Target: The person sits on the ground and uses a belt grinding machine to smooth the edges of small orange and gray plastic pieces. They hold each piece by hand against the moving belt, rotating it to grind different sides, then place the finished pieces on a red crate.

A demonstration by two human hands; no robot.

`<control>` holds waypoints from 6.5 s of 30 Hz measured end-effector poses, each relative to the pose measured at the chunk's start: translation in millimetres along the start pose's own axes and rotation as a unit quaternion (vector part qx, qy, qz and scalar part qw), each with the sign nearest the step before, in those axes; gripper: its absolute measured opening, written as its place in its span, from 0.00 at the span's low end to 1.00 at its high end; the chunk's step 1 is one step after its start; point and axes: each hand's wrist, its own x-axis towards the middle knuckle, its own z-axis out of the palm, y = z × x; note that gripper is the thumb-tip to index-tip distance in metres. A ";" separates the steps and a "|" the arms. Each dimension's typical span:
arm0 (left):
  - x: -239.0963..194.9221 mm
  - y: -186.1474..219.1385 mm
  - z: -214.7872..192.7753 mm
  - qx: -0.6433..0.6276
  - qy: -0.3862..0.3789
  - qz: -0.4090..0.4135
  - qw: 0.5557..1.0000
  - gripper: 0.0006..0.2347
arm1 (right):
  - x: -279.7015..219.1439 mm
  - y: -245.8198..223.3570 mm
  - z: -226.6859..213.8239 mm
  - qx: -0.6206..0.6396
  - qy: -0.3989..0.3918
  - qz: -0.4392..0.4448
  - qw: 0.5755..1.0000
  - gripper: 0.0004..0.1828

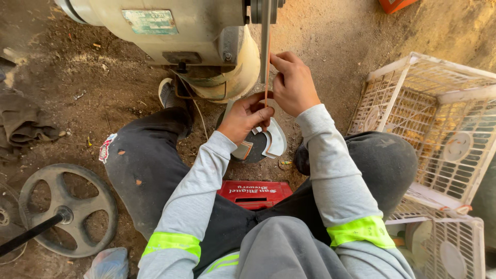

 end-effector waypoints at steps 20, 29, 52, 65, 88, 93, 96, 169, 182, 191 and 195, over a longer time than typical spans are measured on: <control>-48.2 -52.6 10.6 0.419 0.078 0.059 0.903 0.23 | -45.8 2.4 -60.4 0.027 -0.256 0.048 0.965 0.19; -9.6 -14.4 12.1 0.053 0.015 0.031 0.998 0.25 | -19.2 -9.7 -30.9 0.072 -0.049 0.053 0.995 0.19; -58.8 -31.8 3.2 0.481 0.029 0.120 0.868 0.19 | -56.6 -3.7 -42.3 0.078 -0.346 0.062 0.933 0.23; -26.2 -10.3 21.0 0.267 0.083 0.054 0.958 0.24 | -35.7 -7.1 -44.1 0.043 -0.097 0.108 0.988 0.17; -76.6 0.9 -10.0 0.488 0.034 0.020 0.872 0.21 | -79.6 1.4 -21.2 0.000 -0.370 0.052 0.928 0.34; -72.5 5.9 5.1 0.487 0.073 0.113 0.863 0.21 | -72.7 2.5 -43.8 -0.063 -0.369 0.090 0.923 0.28; -66.7 12.2 12.2 0.476 0.068 0.145 0.865 0.22 | -65.0 -1.2 -52.9 -0.010 -0.343 0.105 0.933 0.25; -12.8 -15.0 21.5 -0.045 0.004 -0.013 0.999 0.19 | -24.4 -8.8 -14.5 0.131 0.007 0.096 0.987 0.15; 5.6 -1.3 9.3 -0.063 0.020 0.003 0.998 0.17 | 0.3 4.6 8.4 0.007 0.054 0.004 0.998 0.24; -32.0 -34.7 19.0 0.260 0.107 0.086 0.956 0.23 | -27.1 -7.7 -47.7 0.025 -0.139 0.100 0.985 0.18; -28.2 -43.3 15.3 0.306 0.149 0.052 0.939 0.27 | -32.5 -2.9 -51.0 0.168 -0.113 0.134 0.970 0.18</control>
